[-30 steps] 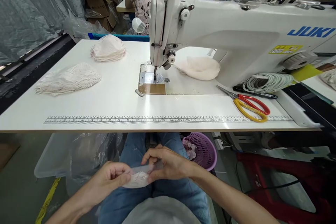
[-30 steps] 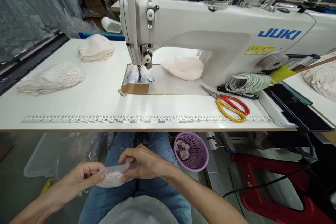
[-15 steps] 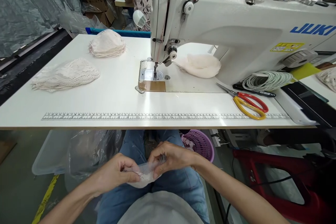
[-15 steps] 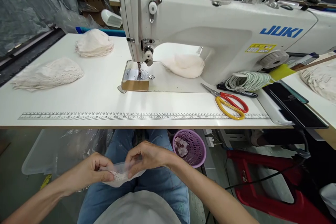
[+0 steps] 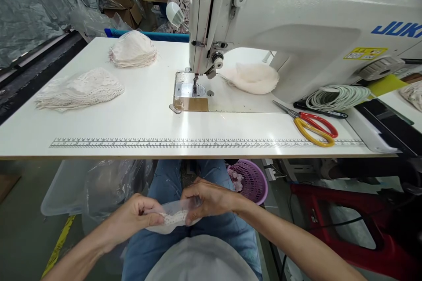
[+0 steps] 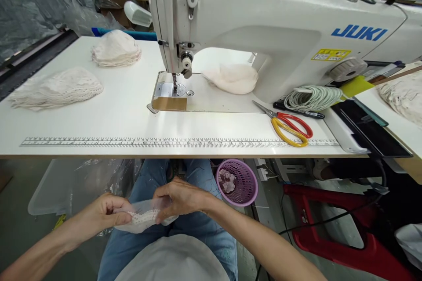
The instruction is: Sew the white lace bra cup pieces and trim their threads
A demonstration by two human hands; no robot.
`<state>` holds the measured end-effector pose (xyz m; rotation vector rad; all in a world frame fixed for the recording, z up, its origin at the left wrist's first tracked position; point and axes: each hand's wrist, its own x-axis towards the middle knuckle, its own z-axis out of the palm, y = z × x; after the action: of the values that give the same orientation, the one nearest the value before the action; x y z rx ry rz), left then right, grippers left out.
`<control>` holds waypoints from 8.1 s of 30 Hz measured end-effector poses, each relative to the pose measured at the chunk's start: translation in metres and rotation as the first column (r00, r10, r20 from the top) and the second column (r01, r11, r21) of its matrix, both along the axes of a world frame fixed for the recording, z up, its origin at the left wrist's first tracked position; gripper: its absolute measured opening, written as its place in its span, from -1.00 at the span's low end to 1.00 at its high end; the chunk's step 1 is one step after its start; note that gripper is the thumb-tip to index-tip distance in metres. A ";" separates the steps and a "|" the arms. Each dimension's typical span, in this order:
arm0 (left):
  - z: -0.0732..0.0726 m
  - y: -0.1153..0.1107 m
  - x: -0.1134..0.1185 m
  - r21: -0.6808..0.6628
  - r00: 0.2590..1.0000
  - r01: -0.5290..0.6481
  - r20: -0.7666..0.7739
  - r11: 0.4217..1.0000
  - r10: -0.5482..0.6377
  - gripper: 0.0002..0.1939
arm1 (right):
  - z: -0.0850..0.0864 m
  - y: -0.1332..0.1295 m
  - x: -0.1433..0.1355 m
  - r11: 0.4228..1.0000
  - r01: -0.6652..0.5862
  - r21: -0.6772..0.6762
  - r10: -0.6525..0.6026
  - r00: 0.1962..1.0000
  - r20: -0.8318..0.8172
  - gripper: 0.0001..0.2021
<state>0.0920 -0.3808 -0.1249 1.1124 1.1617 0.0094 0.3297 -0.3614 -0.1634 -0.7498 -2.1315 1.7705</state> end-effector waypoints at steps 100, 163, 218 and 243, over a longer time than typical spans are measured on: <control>0.003 0.001 0.005 0.202 0.994 -0.056 0.108 0.978 0.034 -0.63 | -0.001 -0.012 -0.022 0.745 0.307 -0.593 -0.436 0.896 -0.084 -0.65; -0.010 0.001 0.012 0.122 0.999 0.006 0.034 0.992 -0.010 -0.61 | 0.010 -0.011 -0.017 0.896 0.252 -0.366 -0.272 0.962 -0.004 -0.63; -0.007 -0.005 0.020 0.079 1.000 -0.003 0.030 0.997 0.001 -0.75 | 0.008 -0.018 -0.017 0.955 0.254 -0.152 -0.263 0.964 -0.046 -0.55; -0.004 -0.003 0.021 0.107 0.998 0.025 0.047 0.994 -0.030 -0.64 | -0.002 -0.020 -0.016 0.933 0.267 -0.240 -0.292 0.954 -0.073 -0.59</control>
<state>0.1131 -0.3841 -0.1292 1.2158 1.1133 0.0774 0.3141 -0.3814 -0.1655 -0.9398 -1.6732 1.8684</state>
